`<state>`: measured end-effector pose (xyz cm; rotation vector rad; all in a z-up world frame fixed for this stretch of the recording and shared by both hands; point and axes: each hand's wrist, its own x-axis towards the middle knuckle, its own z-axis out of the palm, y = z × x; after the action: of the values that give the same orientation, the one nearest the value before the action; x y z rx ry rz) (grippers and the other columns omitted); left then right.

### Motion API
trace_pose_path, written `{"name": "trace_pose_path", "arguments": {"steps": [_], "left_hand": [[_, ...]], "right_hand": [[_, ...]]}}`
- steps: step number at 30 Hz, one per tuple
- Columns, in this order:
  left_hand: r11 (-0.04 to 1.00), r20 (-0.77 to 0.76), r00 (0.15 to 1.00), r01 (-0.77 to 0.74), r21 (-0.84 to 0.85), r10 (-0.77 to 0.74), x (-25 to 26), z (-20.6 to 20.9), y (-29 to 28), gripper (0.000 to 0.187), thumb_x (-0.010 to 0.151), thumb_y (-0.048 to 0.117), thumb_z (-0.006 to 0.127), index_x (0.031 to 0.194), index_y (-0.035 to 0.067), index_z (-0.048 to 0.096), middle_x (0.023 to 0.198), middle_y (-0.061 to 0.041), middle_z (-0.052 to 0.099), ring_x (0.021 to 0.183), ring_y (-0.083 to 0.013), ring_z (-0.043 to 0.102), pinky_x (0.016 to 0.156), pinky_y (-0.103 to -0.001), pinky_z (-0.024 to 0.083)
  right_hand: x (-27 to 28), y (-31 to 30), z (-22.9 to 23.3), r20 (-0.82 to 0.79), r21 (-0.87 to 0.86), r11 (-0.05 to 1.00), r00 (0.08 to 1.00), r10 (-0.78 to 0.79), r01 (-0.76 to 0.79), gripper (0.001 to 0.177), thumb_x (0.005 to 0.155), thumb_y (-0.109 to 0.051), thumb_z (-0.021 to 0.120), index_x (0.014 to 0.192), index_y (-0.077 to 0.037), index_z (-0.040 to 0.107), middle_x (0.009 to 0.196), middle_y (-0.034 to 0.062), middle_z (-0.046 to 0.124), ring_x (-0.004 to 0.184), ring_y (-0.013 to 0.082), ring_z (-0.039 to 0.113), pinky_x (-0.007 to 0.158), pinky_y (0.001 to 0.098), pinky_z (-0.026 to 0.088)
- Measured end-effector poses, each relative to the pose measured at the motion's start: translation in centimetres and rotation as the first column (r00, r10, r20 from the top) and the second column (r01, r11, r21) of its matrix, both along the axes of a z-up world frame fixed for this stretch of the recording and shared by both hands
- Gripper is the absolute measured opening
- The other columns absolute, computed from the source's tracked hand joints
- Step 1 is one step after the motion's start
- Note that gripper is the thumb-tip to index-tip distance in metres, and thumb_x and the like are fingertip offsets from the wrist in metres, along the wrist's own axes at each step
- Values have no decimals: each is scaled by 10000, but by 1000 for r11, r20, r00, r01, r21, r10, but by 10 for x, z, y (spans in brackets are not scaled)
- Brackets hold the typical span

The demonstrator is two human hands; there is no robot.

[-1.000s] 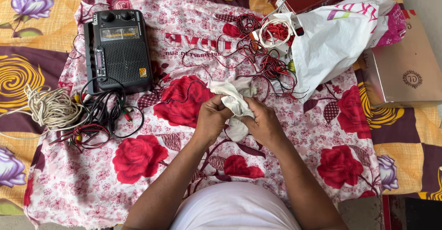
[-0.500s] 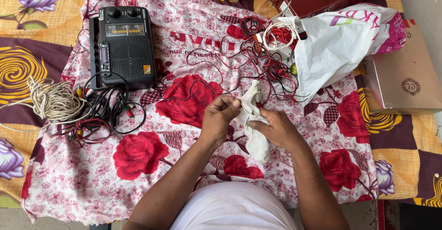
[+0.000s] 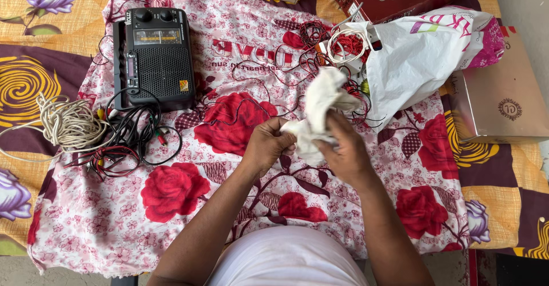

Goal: The person works on a small electronic device with exposed wires, repeatedly twisting and joining wire ends by hand. They occasionally wipe the device with a white cloth and continue manipulating the wires throughout the clip.

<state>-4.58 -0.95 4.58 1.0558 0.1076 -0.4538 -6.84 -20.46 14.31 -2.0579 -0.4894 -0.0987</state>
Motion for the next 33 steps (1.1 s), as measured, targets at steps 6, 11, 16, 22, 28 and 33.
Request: {"name": "trace_pose_path", "arguments": {"steps": [6, 11, 16, 22, 28, 33], "left_hand": [[996, 94, 995, 38, 79, -46, 4, 34, 12, 361, 761, -143, 737, 1070, 36, 686, 990, -6, 759, 841, -86, 723, 713, -270, 620], [933, 241, 957, 68, 352, -161, -5, 56, 27, 120, 877, -72, 784, 983, -23, 757, 848, -59, 726, 747, -77, 625, 641, -248, 532], [874, 249, 962, -21, 485, -115, 1, 71, 30, 154, 901, 0, 724, 1046, 21, 772, 795, -23, 768, 685, -39, 673, 620, -228, 566], [860, 315, 943, -67, 506, -112, -4, 82, 26, 98, 898, 3, 731, 991, 19, 753, 780, -27, 758, 685, -47, 678, 619, -230, 570], [867, 398, 917, -210, 452, 14, 2, 101, 38, 68, 912, -5, 725, 979, 0, 739, 806, -35, 759, 726, -45, 685, 652, -231, 576], [861, 490, 862, -342, 376, 129, 17, 132, 59, 88, 896, -32, 750, 980, -7, 747, 852, -49, 766, 738, -63, 680, 655, -230, 580]], "right_hand": [[10, 17, -10, 26, -267, 963, 999, 27, -19, 400, 813, 55, 724, 1200, -34, 673, 1093, 150, 741, 1041, 311, 737, 905, 391, 580], [6, 6, -18, -132, -172, 984, 989, -63, 40, 344, 874, -8, 714, 1217, -32, 691, 1031, 129, 776, 947, 219, 761, 809, 346, 586], [5, 7, -18, -227, 44, 998, 973, -33, 44, 289, 985, -115, 698, 1261, -29, 681, 1016, 80, 793, 902, 132, 723, 780, 293, 582], [7, 21, -6, -319, -64, 998, 948, -15, -6, 413, 897, -144, 741, 1289, -63, 638, 916, 61, 785, 762, 119, 735, 665, 298, 586], [11, 27, 7, -154, -169, 985, 988, 9, -35, 223, 938, -170, 745, 1122, -51, 702, 879, 104, 761, 770, 169, 743, 669, 337, 559], [28, 6, 16, 12, -285, 959, 1000, -2, 5, 223, 927, -192, 784, 1050, -29, 692, 846, 126, 708, 792, 209, 703, 696, 362, 539]]}}
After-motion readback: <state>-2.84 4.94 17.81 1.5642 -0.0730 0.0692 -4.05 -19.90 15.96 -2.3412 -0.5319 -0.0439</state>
